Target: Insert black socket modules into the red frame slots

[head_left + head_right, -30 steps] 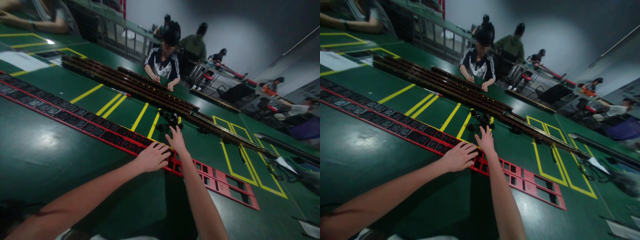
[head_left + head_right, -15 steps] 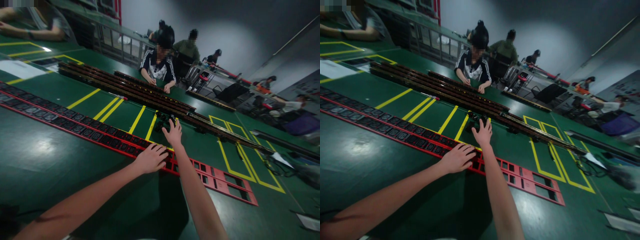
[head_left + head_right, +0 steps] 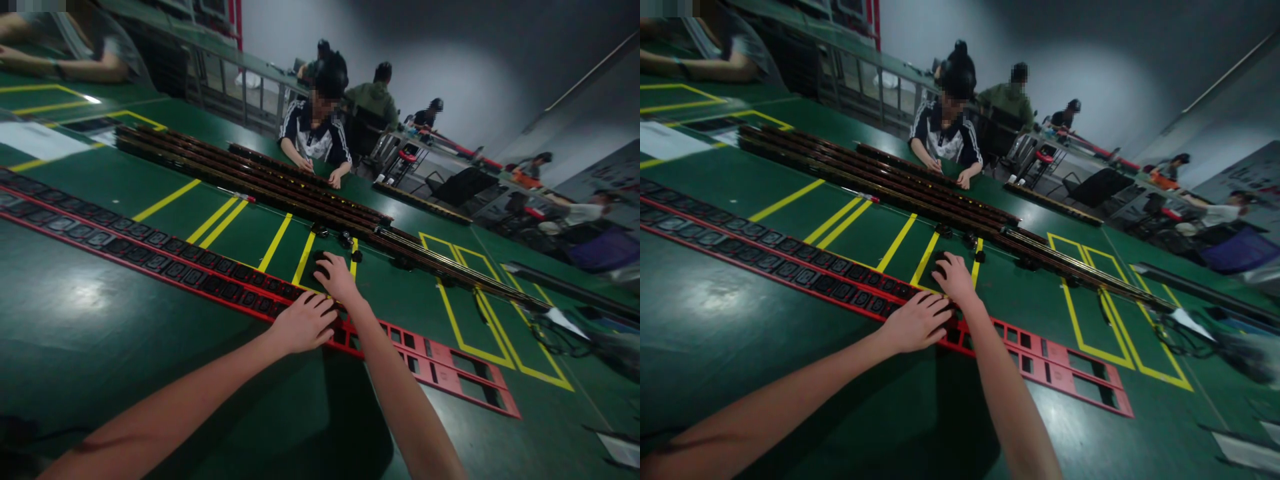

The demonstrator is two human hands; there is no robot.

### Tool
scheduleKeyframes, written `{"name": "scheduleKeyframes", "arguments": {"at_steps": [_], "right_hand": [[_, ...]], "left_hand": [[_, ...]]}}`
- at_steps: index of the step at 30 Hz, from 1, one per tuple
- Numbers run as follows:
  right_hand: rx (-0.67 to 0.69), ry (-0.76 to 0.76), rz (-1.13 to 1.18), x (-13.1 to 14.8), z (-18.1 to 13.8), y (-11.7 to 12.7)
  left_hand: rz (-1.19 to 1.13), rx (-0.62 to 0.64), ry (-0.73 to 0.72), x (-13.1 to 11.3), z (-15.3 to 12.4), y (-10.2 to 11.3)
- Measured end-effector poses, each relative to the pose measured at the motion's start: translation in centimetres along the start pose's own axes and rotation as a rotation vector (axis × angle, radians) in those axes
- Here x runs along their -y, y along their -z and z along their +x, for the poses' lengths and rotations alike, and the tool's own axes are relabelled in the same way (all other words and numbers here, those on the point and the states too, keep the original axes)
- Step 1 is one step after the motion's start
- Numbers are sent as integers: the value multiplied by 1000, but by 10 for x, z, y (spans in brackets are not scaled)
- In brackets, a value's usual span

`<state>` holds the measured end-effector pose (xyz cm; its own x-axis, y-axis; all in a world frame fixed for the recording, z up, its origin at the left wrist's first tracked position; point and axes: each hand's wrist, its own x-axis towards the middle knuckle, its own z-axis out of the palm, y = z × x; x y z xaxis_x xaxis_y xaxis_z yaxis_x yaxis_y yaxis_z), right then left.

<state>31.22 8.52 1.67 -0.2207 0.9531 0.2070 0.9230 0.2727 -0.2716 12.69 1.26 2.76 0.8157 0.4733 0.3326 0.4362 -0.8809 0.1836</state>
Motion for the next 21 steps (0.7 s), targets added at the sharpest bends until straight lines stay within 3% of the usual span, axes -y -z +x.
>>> {"name": "scheduleKeyframes", "arguments": {"at_steps": [5, 12, 15, 18, 21], "right_hand": [[-99, -170, -32, -23, -46, 9], [-103, -367, 65, -34, -93, 15], [-145, -303, 125, -33, -97, 16], [-99, -201, 104, -27, -97, 14], [-73, -207, 83, -25, -99, 11]], "left_hand": [[-21, -18, 7, 0, -1, -2], [-5, -9, 8, 0, -3, -9], [-3, -10, 8, 0, -3, -10], [-1, -8, 5, 0, -3, -10], [-2, 3, 6, 0, -3, -10]]}}
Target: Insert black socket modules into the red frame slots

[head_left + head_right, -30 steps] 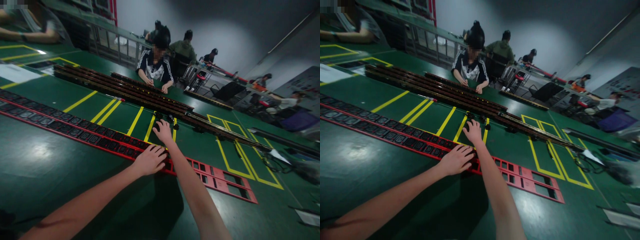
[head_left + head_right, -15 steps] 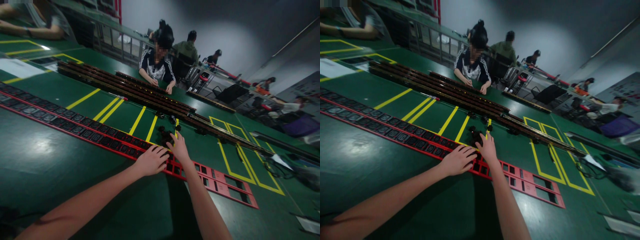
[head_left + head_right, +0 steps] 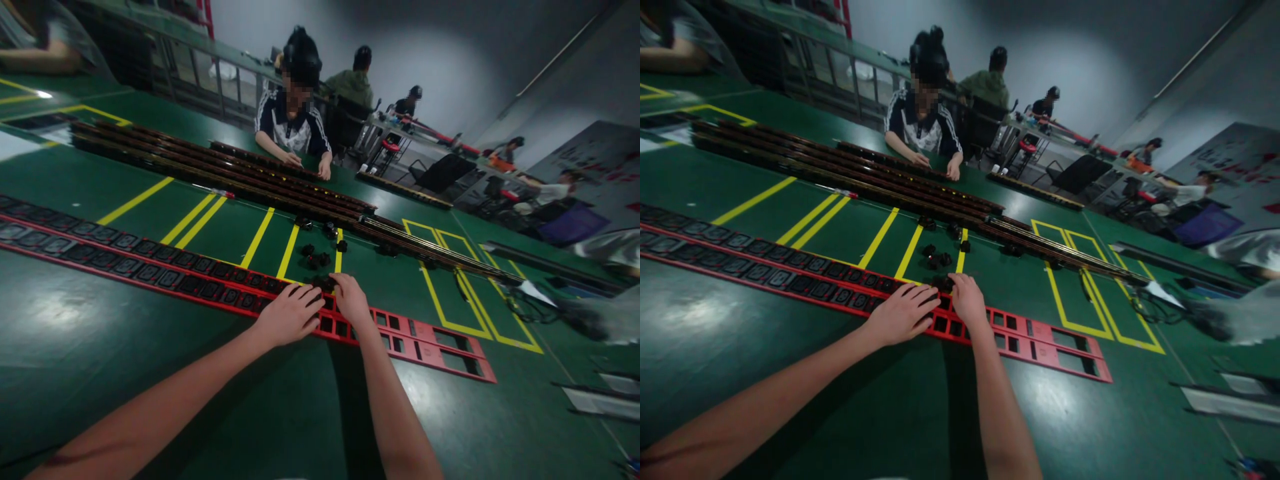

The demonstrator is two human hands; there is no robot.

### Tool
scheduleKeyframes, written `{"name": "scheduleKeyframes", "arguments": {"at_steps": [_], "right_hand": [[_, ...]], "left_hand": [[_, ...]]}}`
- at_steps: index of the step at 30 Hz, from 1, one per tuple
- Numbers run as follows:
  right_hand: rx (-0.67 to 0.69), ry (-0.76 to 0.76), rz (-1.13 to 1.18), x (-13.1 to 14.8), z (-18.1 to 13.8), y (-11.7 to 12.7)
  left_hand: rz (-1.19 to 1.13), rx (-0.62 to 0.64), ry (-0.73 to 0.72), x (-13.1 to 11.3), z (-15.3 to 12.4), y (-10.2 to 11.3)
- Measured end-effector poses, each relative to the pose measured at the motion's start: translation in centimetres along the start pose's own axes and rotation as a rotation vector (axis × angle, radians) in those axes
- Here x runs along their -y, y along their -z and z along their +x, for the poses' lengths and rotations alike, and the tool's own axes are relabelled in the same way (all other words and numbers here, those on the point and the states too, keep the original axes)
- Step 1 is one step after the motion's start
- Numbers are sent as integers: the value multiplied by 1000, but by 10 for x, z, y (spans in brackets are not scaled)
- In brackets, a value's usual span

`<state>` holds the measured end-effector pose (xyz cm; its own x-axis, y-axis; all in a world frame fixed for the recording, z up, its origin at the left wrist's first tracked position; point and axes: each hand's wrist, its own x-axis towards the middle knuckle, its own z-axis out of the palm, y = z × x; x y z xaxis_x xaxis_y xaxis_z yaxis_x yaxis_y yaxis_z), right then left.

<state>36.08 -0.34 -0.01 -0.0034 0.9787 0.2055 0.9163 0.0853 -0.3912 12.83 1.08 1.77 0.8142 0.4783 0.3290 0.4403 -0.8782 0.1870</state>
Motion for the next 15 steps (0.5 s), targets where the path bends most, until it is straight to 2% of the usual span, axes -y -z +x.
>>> {"name": "scheduleKeyframes", "arguments": {"at_steps": [4, 7, 9, 11, 15], "right_hand": [[-136, -66, 115, -18, 14, 1], [-205, -185, 107, -41, 50, 6], [-119, -271, 6, -54, 84, 9], [-78, -286, -13, -60, 120, 8], [11, -265, -14, -54, 179, -5]], "left_hand": [[1, -5, 2, 0, 0, 0], [1, -10, 1, 0, 1, 0], [-3, -10, 2, 0, 1, 0], [-8, -11, 6, 0, 1, -1], [-16, -24, 8, 1, 1, -1]]}}
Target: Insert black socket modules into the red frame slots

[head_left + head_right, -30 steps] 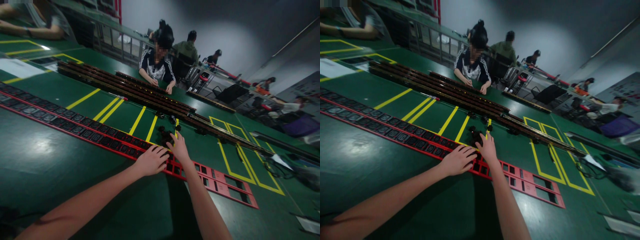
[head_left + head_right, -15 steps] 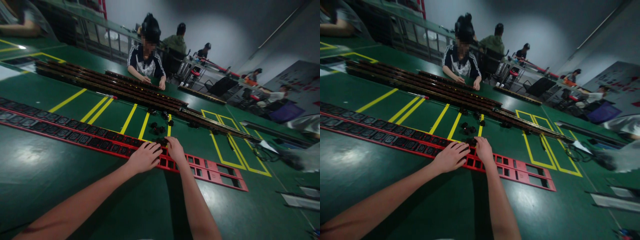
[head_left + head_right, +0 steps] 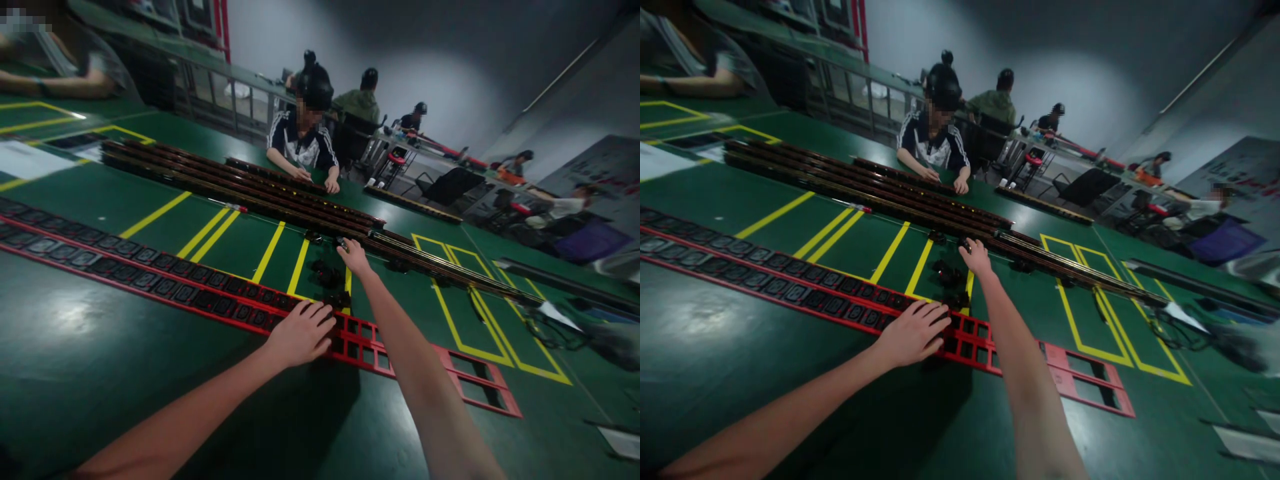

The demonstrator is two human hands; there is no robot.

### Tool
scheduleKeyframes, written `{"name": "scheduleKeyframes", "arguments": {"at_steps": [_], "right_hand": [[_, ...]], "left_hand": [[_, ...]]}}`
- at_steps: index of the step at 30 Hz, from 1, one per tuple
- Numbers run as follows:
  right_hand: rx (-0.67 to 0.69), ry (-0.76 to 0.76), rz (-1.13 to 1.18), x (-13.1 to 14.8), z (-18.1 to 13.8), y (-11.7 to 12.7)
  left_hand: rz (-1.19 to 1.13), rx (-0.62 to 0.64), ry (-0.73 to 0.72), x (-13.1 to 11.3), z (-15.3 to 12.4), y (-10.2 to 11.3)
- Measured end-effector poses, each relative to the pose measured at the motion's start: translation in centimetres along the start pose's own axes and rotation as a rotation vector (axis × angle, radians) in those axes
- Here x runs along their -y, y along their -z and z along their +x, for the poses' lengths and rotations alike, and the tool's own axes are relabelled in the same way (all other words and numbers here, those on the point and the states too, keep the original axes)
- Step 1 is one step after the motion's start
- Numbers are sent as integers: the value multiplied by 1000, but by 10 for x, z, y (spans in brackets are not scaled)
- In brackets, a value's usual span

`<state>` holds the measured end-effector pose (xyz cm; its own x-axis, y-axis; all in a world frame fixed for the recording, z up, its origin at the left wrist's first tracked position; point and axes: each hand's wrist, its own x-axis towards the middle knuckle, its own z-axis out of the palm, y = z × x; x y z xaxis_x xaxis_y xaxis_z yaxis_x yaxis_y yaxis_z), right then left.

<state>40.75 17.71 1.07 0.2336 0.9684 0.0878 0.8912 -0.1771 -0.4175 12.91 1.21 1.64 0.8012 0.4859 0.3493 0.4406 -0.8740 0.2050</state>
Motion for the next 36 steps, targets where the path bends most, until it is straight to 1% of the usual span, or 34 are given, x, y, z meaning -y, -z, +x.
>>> {"name": "scheduleKeyframes", "arguments": {"at_steps": [3, 5, 9, 12, 13, 14, 15, 16, 17, 19, 20, 22, 24, 27, 29, 30, 31, 32, 33, 34, 35, 36], "right_hand": [[37, 24, 5, 20, 21, -12], [42, 61, 18, 30, 23, -19], [57, 174, 54, 36, 2, -27], [82, 213, 72, 42, -14, -22], [72, 213, 79, 47, -15, -20], [20, 208, 82, 55, -13, -18], [-29, 212, 50, 65, -8, -18], [-50, 229, -9, 75, -1, -18], [-15, 249, -79, 86, 7, -19], [126, 206, -201, 106, 21, -23], [170, 201, -207, 113, 26, -25], [216, 205, -203, 122, 23, -28], [228, 234, -191, 123, 7, -31], [242, 291, -160, 110, -31, -28], [258, 337, -114, 93, -53, -19], [245, 364, -73, 80, -61, -12], [173, 392, 14, 66, -65, -4], [63, 350, 66, 48, -68, 7], [-35, 222, 65, 29, -68, 19], [-124, 23, 34, 7, -67, 32], [-180, -115, 10, -15, -66, 46], [-221, -220, -9, -38, -65, 60]], "left_hand": [[2, 2, -9, 1, 1, 1], [6, 7, -8, 1, 2, 2], [-17, -6, 5, 1, 3, 3], [-31, -16, -3, 2, 4, 3], [-28, -14, -6, 2, 4, 3], [-22, -10, -9, 2, 4, 3], [-15, -5, -10, 2, 3, 3], [-8, -1, -11, 3, 3, 3], [-1, 1, -14, 3, 3, 3], [2, 3, -33, 3, 2, 4], [4, 2, -44, 4, 2, 5], [12, 2, -53, 4, 2, 6], [19, 0, -39, 3, 2, 5], [15, -2, -18, 1, 1, 3], [9, 2, -10, 0, 1, 2], [4, 5, -6, 0, 1, 2], [-1, 8, -2, 0, 1, 1], [-8, 11, -1, -1, 1, 1], [-13, 15, -1, -1, 1, 1], [-19, 18, -1, 0, 0, 0], [-24, 22, -2, 0, 0, 0], [-27, 26, -1, 0, 0, -1]]}}
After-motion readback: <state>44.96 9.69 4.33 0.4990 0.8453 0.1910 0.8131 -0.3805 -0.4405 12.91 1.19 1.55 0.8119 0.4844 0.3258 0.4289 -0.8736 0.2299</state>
